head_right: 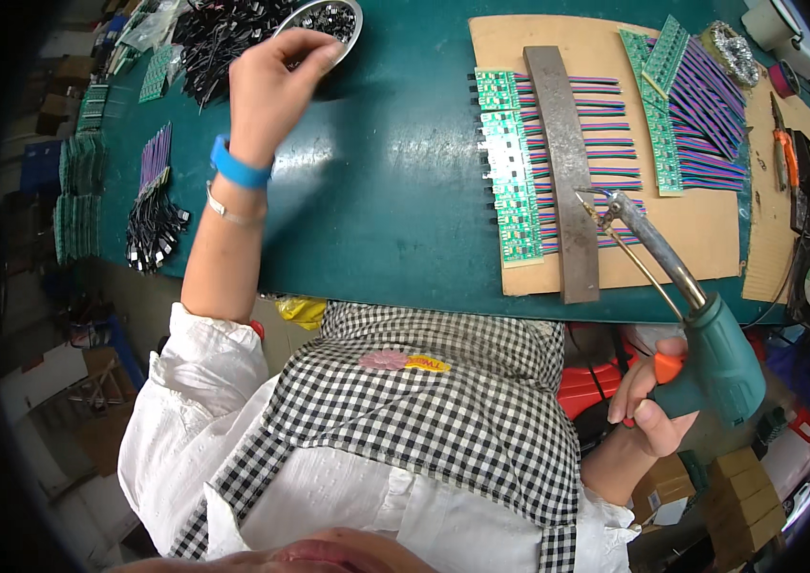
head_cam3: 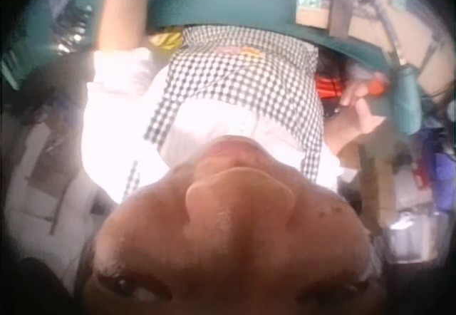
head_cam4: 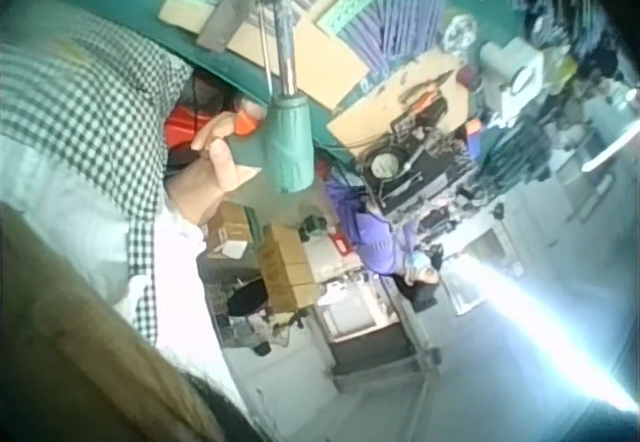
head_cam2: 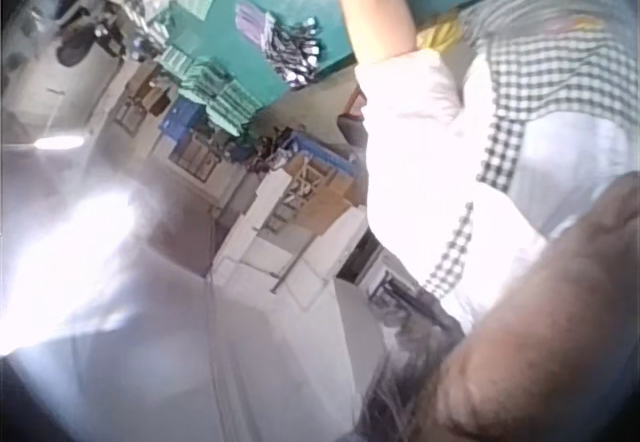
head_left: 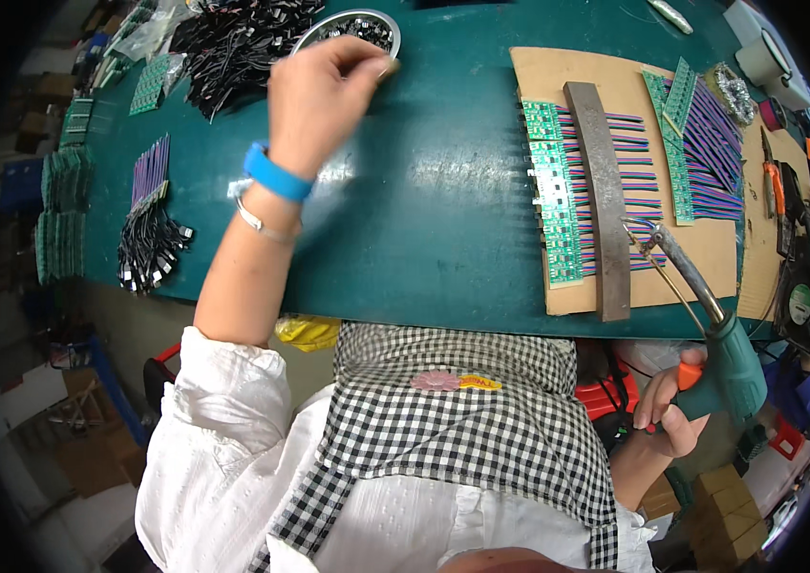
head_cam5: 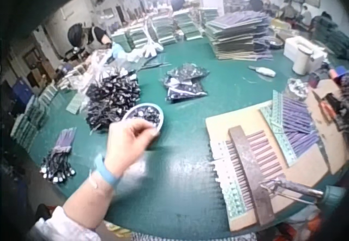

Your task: The person picks up wires from a small bowl, positions them onto circuit boards resting on a wooden jig, and solders the wires to the boards using a soldering gun.

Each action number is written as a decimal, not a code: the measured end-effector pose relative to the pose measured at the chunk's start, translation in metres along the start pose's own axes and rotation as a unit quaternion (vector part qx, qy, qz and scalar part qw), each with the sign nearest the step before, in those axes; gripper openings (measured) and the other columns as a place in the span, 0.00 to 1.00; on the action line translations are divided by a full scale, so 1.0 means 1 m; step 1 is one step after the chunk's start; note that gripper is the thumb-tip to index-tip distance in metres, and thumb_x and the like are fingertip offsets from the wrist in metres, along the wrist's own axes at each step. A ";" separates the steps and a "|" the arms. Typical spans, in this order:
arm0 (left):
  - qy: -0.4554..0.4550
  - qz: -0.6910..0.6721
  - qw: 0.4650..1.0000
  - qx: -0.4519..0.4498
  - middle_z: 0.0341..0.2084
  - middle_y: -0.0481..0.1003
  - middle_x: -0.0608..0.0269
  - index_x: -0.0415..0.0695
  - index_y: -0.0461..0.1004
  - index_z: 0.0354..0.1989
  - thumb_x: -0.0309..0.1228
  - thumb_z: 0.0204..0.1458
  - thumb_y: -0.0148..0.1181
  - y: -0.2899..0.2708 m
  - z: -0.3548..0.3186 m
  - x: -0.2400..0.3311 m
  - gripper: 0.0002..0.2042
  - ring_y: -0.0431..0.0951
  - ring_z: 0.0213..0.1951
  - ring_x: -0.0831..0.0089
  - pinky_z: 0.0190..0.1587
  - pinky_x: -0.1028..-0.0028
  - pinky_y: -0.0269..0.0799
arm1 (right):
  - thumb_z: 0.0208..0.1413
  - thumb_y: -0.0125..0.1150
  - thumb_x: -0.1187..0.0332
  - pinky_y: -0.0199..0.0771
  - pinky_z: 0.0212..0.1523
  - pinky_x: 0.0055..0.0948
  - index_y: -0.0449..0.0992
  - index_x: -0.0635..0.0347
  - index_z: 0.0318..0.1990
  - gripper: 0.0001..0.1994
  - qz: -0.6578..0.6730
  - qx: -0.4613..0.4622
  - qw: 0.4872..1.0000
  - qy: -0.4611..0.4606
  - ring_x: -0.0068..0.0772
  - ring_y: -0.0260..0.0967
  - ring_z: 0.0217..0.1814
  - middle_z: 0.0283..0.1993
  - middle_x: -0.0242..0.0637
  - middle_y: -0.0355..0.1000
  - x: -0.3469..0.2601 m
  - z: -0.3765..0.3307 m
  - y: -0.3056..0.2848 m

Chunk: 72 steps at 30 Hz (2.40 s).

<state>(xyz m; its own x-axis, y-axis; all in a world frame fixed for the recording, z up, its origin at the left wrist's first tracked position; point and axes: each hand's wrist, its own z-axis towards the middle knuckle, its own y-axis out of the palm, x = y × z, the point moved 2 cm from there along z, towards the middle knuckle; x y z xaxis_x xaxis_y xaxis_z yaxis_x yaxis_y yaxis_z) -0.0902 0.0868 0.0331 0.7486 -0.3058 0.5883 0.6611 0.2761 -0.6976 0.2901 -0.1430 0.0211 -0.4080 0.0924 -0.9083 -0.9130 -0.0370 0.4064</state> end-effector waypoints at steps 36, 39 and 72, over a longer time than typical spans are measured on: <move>0.226 -0.191 0.927 -0.230 0.28 0.78 0.60 0.37 0.71 0.46 0.20 0.39 0.70 0.019 -0.086 0.149 0.23 0.80 0.28 0.72 0.30 0.76 0.76 | 0.44 0.62 0.81 0.68 0.26 0.18 0.63 0.71 0.48 0.22 -0.156 0.064 0.985 0.021 0.22 0.68 0.25 0.29 0.39 0.71 0.020 0.060 0.097; 0.330 -0.116 0.893 -0.284 0.25 0.76 0.60 0.39 0.72 0.45 0.23 0.39 0.68 0.018 -0.088 0.158 0.21 0.78 0.26 0.65 0.26 0.71 0.73 | 0.43 0.63 0.83 0.69 0.27 0.18 0.67 0.69 0.41 0.16 -0.157 0.065 0.985 0.001 0.20 0.69 0.26 0.29 0.36 0.72 0.022 0.058 0.096; -0.361 -0.415 0.727 -0.410 0.20 0.76 0.60 0.32 0.75 0.28 0.26 0.50 0.60 0.068 -0.093 0.090 0.07 0.75 0.20 0.80 0.25 0.81 0.73 | 0.44 0.67 0.69 0.65 0.17 0.18 0.61 0.79 0.53 0.31 -0.173 0.145 0.974 -0.020 0.24 0.63 0.16 0.24 0.42 0.68 0.015 0.022 0.046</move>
<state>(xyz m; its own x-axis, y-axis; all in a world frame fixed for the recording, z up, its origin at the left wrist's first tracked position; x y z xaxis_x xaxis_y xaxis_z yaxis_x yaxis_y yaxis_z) 0.0175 -0.0065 0.0002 0.1353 0.5838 0.8005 0.8698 -0.4569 0.1862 0.2418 -0.1213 0.0287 -0.0699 0.0881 -0.9937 -0.9543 0.2844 0.0923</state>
